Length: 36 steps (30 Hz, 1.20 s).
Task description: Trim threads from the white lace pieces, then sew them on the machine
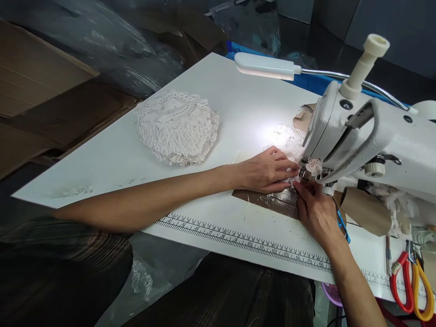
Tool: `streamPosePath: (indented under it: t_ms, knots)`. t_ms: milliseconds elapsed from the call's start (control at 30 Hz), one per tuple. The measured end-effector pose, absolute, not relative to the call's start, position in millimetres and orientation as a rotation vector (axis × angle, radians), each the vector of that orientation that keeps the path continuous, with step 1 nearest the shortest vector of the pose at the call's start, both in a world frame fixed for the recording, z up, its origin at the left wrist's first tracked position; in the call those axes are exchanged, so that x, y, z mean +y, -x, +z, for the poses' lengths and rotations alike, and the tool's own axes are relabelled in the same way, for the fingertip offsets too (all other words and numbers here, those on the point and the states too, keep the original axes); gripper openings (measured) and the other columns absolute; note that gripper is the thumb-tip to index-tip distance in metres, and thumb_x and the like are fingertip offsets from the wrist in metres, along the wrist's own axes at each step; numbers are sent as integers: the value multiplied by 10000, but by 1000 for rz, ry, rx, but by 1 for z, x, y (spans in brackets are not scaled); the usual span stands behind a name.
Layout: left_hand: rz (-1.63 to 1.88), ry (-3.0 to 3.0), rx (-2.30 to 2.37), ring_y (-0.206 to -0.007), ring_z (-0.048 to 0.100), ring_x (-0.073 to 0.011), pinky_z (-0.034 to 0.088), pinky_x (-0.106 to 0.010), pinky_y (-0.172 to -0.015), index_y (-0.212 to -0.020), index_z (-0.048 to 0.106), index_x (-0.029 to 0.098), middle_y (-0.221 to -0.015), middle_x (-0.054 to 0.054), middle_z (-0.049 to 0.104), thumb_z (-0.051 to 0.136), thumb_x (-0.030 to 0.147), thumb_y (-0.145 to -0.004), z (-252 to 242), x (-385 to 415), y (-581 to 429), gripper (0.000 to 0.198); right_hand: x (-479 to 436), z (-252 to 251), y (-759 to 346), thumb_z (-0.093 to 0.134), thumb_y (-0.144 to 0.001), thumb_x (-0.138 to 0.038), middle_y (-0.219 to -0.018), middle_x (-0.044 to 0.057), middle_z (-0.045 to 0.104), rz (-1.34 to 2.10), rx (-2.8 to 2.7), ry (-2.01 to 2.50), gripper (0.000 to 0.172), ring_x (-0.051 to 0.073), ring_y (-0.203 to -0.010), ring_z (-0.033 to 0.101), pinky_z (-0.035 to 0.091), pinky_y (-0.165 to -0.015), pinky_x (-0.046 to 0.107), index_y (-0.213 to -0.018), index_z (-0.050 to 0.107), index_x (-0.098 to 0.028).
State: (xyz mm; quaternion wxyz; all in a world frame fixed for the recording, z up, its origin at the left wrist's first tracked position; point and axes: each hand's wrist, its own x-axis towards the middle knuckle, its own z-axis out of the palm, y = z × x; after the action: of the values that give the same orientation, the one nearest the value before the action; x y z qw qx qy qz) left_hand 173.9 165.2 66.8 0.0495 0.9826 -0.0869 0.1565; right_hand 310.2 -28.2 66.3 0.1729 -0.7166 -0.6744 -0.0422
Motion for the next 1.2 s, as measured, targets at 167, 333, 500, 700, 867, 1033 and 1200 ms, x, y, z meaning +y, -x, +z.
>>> streamPosePath:
  t_ms: [167, 333, 500, 700, 867, 1033, 1200]
  knots:
    - [444, -3063, -195, -976, 554, -252, 341, -382, -770, -1183, 637, 198, -1255, -106, 638, 420, 382, -993, 70, 161, -176, 342, -25, 67, -310, 444, -957, -250, -1003, 129, 601, -153, -1919, 2097, 389, 174, -704, 622, 549, -554, 291, -1271, 672, -223]
    - [483, -3142, -172, -933, 546, -246, 334, -367, -735, -1152, 647, 154, -1201, -123, 642, 397, 383, -1004, 72, 159, -177, 370, -25, 68, -313, 437, -971, -284, -1025, 130, 612, -40, -1856, 2094, 399, 188, -747, 636, 571, -627, 319, -1304, 652, -241]
    - [496, -3179, -166, -930, 543, -244, 341, -357, -727, -1145, 640, 136, -1186, -134, 636, 427, 372, -996, 71, 155, -177, 352, -29, 72, -320, 457, -951, -315, -1009, 110, 654, 147, -1631, 1945, 381, 221, -909, 657, 567, -839, 380, -1243, 685, -223]
    - [550, -3129, -145, -946, 557, -252, 385, -380, -774, -1121, 621, 106, -1190, -177, 618, 480, 399, -982, 81, 158, -175, 353, -29, 73, -324, 491, -903, -328, -1035, 102, 677, 231, -1372, 1943, 353, 219, -910, 665, 531, -915, 409, -1146, 712, -200]
    - [497, -2885, -533, -923, 612, -191, 451, -350, -823, -1003, 667, 155, -1067, -109, 677, 607, 268, -925, 86, 171, -176, 150, -27, 72, -321, 503, -890, -337, -978, 103, 689, 222, -1367, 1982, 296, 211, -816, 662, 553, -805, 378, -1032, 704, -172]
    - [593, -2763, -552, -829, 649, -145, 525, -321, -784, -896, 682, 159, -964, -89, 718, 497, 172, -973, 69, 174, -184, 200, -27, 69, -318, 483, -909, -299, -944, 115, 671, 123, -1486, 1968, 249, 216, -791, 658, 554, -725, 362, -993, 674, -163]
    - [857, -2586, -392, -822, 659, -132, 575, -264, -707, -938, 630, 111, -891, -100, 696, 439, 204, -1000, 64, 174, -187, 222, -27, 70, -313, 442, -951, -255, -1028, 131, 659, 14, -1814, 1921, 317, 223, -848, 656, 572, -710, 355, -1148, 680, -186]
